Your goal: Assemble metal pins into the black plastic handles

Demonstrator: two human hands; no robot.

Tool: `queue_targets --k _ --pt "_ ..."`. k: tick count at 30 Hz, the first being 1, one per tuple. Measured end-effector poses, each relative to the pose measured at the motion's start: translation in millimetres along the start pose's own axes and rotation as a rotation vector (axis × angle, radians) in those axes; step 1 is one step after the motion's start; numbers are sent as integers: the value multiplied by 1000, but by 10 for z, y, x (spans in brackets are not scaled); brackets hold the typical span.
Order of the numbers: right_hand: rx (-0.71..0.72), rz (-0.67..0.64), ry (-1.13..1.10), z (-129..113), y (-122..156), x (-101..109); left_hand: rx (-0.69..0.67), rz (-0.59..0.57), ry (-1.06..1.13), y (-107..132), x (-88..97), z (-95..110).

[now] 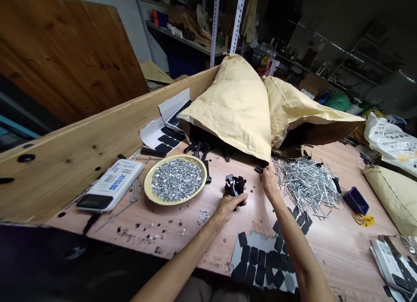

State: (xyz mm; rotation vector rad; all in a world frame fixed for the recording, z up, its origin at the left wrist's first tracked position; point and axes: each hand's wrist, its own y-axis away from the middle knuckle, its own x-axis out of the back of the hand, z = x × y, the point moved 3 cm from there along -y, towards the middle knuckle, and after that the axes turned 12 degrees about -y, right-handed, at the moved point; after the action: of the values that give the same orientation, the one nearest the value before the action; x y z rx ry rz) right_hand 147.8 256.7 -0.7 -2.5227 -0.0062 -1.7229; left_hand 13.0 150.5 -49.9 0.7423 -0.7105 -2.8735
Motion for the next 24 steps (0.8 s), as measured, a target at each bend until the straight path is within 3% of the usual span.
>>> queue_targets --k 5,13,17,21,24 --pt "-37 20 36 26 41 -105 174 -98 66 106 -3 9" --pt "-62 -32 103 125 450 45 398 -255 96 247 -175 -190" --pt "-39 36 68 65 618 119 477 -312 129 350 -195 -191" --pt "236 147 -183 17 1061 53 527 -358 181 412 -165 -149" --pt "472 178 -329 16 1468 -52 532 -316 171 410 -158 -226"
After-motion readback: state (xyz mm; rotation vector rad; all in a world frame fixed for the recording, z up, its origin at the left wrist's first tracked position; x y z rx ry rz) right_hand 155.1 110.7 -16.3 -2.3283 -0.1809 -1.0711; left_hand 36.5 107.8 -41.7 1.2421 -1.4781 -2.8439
